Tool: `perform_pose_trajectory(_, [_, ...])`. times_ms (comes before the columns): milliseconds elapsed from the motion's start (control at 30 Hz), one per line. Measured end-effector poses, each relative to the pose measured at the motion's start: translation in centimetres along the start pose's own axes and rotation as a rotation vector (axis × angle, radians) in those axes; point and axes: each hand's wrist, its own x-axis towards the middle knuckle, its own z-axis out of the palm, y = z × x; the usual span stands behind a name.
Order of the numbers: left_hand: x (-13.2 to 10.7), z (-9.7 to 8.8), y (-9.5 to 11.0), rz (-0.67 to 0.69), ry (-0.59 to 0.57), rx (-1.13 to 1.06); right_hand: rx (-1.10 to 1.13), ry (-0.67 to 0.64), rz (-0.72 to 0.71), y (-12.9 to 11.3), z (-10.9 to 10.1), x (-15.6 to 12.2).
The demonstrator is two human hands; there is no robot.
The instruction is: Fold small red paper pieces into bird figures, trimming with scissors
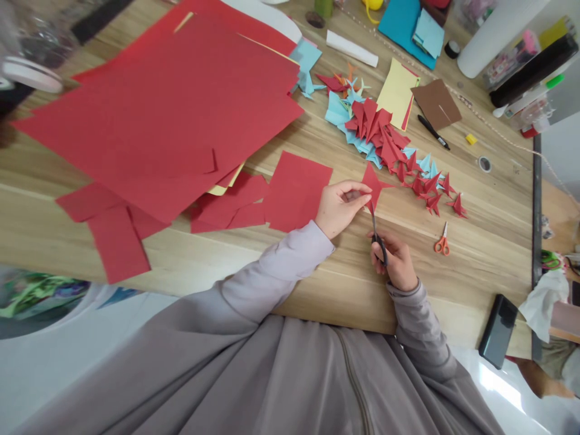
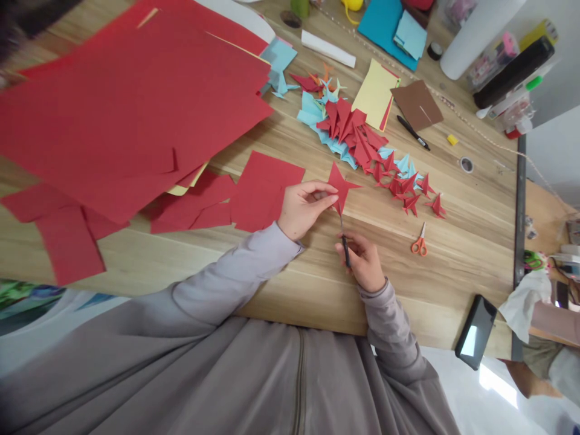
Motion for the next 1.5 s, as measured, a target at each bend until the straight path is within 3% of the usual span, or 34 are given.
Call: perform_pose_trajectory(1500, [-0.02,0.17,0.34,-0.063,0.004,-0.100,-0.004,-0.016,-0.034,0.37,-0.30,-0.09])
